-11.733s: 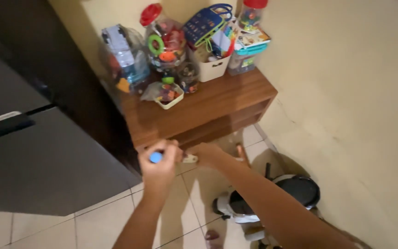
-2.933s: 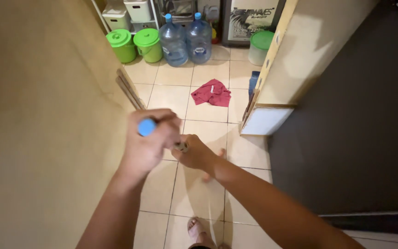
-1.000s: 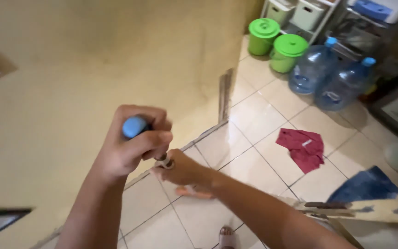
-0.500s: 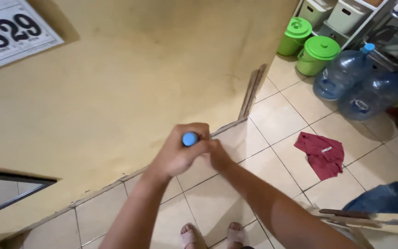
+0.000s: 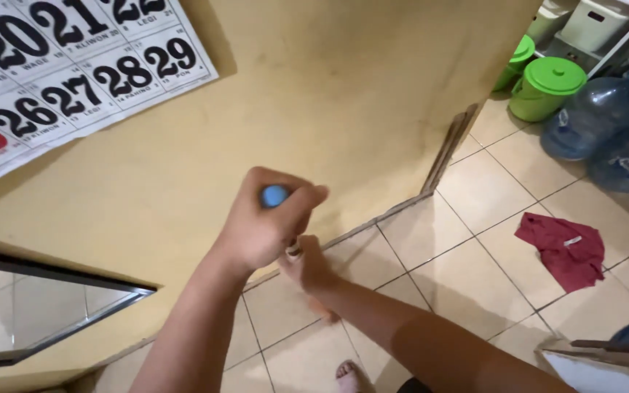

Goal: The person sweeps the tiled floor using a broom and dustpan, moving from the living area into the kitchen and back. They gather debris into the dustpan and continue sweeping around furniture and appliances.

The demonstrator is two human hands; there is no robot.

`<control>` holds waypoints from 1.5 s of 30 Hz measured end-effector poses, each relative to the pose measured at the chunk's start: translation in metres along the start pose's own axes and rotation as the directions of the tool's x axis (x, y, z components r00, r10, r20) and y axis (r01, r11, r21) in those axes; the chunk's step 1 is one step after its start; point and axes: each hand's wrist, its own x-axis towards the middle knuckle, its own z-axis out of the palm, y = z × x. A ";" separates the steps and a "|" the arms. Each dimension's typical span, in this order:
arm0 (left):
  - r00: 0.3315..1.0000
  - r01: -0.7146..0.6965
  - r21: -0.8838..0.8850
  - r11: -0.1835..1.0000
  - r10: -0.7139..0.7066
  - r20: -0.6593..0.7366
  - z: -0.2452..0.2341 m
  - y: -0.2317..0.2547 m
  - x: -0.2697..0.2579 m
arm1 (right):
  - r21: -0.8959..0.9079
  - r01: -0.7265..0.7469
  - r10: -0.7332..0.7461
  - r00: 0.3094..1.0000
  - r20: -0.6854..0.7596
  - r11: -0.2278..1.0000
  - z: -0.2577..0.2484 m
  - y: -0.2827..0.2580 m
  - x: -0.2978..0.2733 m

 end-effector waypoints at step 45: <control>0.876 -0.275 -0.247 0.929 0.348 0.334 0.303 0.042 0.289 | -0.264 0.014 -0.124 0.906 -0.404 0.964 -0.443 -0.006 0.077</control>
